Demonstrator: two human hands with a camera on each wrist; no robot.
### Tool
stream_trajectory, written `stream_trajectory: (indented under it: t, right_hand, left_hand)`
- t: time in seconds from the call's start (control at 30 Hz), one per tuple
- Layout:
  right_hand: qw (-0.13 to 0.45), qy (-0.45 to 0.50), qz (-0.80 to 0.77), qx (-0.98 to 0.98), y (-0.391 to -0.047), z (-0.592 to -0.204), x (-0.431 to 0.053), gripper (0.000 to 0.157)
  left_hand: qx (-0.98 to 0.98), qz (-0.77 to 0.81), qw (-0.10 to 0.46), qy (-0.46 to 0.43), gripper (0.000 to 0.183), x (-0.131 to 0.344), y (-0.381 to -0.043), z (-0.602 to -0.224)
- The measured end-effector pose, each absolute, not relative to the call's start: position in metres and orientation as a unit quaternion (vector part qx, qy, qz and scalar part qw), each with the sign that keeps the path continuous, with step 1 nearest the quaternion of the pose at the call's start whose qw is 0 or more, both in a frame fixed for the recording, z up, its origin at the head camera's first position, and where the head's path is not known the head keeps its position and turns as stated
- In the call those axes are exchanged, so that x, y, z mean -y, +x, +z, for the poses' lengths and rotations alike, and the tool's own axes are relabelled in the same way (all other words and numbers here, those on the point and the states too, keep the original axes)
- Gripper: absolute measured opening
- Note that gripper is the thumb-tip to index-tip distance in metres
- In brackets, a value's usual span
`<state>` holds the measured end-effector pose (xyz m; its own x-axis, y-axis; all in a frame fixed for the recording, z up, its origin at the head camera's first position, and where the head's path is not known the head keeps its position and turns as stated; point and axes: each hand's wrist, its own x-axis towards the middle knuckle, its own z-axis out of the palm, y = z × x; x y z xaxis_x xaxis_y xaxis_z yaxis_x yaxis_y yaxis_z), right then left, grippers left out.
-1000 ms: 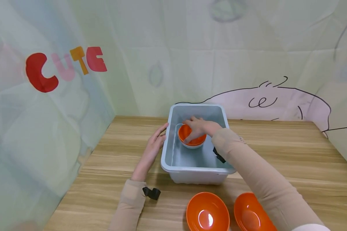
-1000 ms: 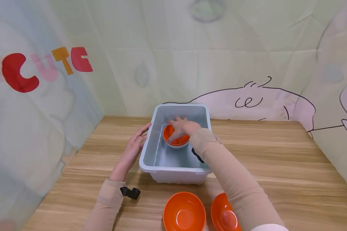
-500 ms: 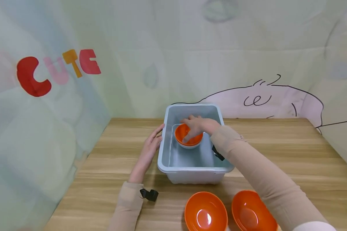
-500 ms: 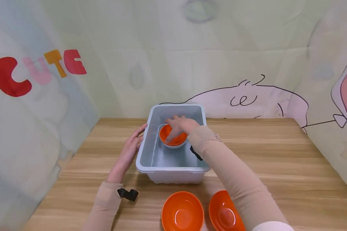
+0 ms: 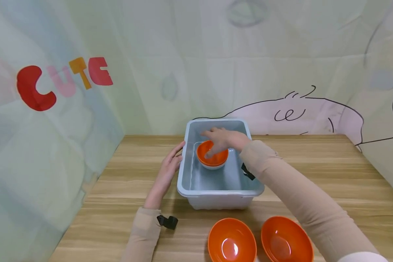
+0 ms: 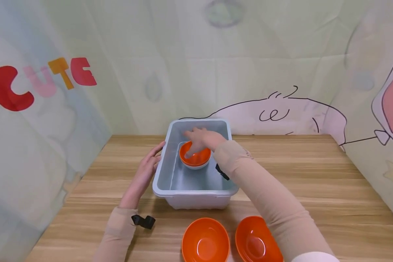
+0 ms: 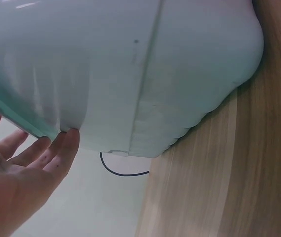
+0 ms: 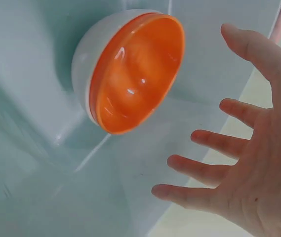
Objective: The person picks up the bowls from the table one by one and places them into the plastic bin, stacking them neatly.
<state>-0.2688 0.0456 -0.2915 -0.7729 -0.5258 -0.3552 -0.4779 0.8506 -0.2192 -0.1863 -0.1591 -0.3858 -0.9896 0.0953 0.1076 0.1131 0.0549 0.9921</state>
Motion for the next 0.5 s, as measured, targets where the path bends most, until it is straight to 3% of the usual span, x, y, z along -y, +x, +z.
stream_trajectory:
  t: [0.5]
  right_hand:
    - [0.190, -0.291, -0.034, -0.937, -0.252, -0.273, -0.042, 0.085]
  left_hand:
    - [0.726, -0.683, 0.003, -0.077, 0.048, 0.162, -0.184, -0.386]
